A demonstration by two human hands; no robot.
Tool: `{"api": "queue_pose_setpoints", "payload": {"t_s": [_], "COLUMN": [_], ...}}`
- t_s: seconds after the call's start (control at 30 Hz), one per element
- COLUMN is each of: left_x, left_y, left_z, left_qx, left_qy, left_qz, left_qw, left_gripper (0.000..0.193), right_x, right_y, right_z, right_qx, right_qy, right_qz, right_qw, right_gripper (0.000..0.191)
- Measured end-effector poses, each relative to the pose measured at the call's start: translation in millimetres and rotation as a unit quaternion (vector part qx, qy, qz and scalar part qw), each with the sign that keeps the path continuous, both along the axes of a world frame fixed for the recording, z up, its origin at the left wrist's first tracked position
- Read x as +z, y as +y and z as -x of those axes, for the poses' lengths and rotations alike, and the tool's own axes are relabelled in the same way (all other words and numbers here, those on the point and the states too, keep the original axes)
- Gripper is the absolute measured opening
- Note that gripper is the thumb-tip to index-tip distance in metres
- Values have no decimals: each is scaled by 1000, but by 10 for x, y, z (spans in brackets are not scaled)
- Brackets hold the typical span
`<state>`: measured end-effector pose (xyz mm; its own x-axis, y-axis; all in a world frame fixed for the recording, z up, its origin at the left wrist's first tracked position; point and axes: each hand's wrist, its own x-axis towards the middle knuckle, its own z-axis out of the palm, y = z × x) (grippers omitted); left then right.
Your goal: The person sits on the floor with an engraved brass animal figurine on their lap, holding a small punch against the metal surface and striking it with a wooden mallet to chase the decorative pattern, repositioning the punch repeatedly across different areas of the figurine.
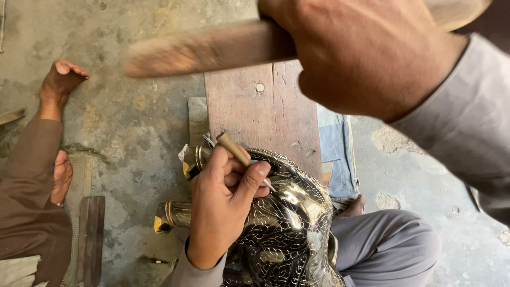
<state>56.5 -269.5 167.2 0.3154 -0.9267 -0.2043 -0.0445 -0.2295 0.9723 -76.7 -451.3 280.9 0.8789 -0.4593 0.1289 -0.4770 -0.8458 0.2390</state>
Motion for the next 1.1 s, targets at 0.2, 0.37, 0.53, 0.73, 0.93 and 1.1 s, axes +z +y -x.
{"api": "queue_pose_setpoints", "payload": {"t_s": [0.2, 0.37, 0.53, 0.73, 0.93, 1.1], "left_x": [5, 22, 13, -17, 52, 177], "left_y": [-68, -85, -85, -107, -262, -459], "left_z": [-73, -47, -44, -58, -111, -153], "left_qx": [-38, -53, -63, -74, -139, -241], "left_qy": [3, 44, 17, 33, 29, -3], "left_qz": [-45, -36, -27, -40, -91, -126], "left_qw": [998, 997, 998, 996, 986, 962], "left_gripper": [24, 23, 23, 23, 24, 22], "right_x": [-58, -123, -231, -298, -429, -790], "right_y": [-123, -227, -262, -259, -366, -319], "right_z": [59, 164, 369, 532, 727, 1033], "right_qx": [-31, -90, -18, -61, -175, -258], "right_qy": [17, 79, -107, -89, 99, 90], "right_qz": [-40, -114, -56, -43, -158, -286], "right_qw": [999, 986, 992, 993, 967, 918], "right_gripper": [23, 29, 49, 50, 43, 63]}}
